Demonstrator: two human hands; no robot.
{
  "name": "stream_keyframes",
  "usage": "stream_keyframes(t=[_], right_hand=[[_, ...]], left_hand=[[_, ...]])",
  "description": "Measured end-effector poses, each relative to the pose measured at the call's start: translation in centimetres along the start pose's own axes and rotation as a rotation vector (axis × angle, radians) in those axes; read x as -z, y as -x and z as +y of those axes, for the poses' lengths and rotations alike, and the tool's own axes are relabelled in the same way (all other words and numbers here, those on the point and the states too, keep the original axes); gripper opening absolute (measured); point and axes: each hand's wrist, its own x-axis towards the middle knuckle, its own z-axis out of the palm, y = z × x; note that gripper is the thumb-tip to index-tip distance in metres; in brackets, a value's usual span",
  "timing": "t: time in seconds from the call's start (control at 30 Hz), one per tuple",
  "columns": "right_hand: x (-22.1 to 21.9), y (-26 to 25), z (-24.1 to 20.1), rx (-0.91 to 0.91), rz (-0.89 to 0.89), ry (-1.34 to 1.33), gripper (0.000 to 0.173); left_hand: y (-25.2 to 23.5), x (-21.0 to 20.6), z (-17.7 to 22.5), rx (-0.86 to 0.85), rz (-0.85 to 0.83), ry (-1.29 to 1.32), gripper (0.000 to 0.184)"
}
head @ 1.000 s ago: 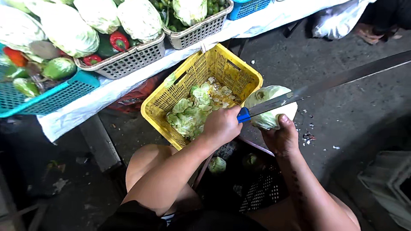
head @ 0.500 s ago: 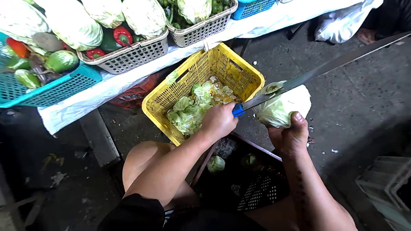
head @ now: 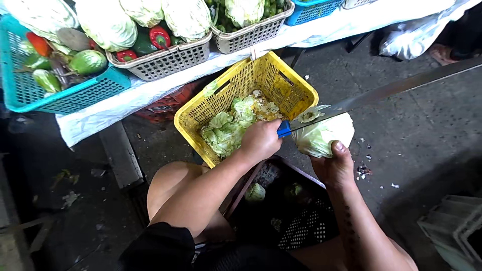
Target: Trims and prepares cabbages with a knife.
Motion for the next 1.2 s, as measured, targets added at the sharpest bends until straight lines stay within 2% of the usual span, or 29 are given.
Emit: stream_keyframes(t=[0.1, 0.17, 0.33, 0.43, 0.63, 0.77, 0.83, 0.93, 1.03, 1.13, 1.2], right_hand=[[-0.4, 0.2, -0.1, -0.014, 0.024, 0.037, 0.088], [-0.3, 0.3, -0.3, 0.005, 0.012, 0.020, 0.085], [0.4, 0.0, -2.7, 0.003, -0.050, -0.090, 0.072], [0.8, 0.0, -3.3, -0.047, -0.058, -0.157, 0.070], [1.3, -0.1, -2.9, -0.225, -0.065, -0.439, 0.083], [1.0, 0.1, -2.8, -0.339, -0.170, -0.552, 0.105], [0.9, 0.3, -2.9, -0.345, -0.147, -0.564, 0.109], [-0.2, 0.6, -3.6, -0.332, 0.065, -0.422, 0.101], [-1.3, -0.9, -3.4, -0.362, 0.172, -0.043, 0.087], [-4.3, -4.1, -2.3, -0.449, 0.231, 0.168, 0.070], [-8.5, -7.2, -2.1, -0.487, 0.219, 0.169, 0.066]], left_hand=[[-0.1, -0.2, 0.2, -0.050, 0.049, 0.008, 0.021], [-0.5, -0.7, -0.8, -0.010, 0.003, 0.023, 0.025], [-2.3, -2.5, -6.0, 0.390, -0.307, -0.046, 0.027], [-2.5, -2.5, -5.9, 0.479, -0.341, -0.069, 0.026], [-2.3, -1.0, -2.3, 0.364, -0.148, 0.098, 0.026], [-1.8, 0.7, -0.3, 0.267, -0.098, 0.132, 0.026], [-1.6, 0.7, 0.2, 0.262, -0.084, 0.146, 0.028], [-1.2, 1.3, 0.6, 0.274, -0.020, 0.247, 0.035], [-0.4, 4.6, 1.3, 0.187, 0.112, 0.461, 0.041], [0.4, 7.5, 1.5, 0.048, 0.398, 0.695, 0.031], [0.6, 8.4, 0.6, 0.005, 0.623, 0.794, 0.023]])
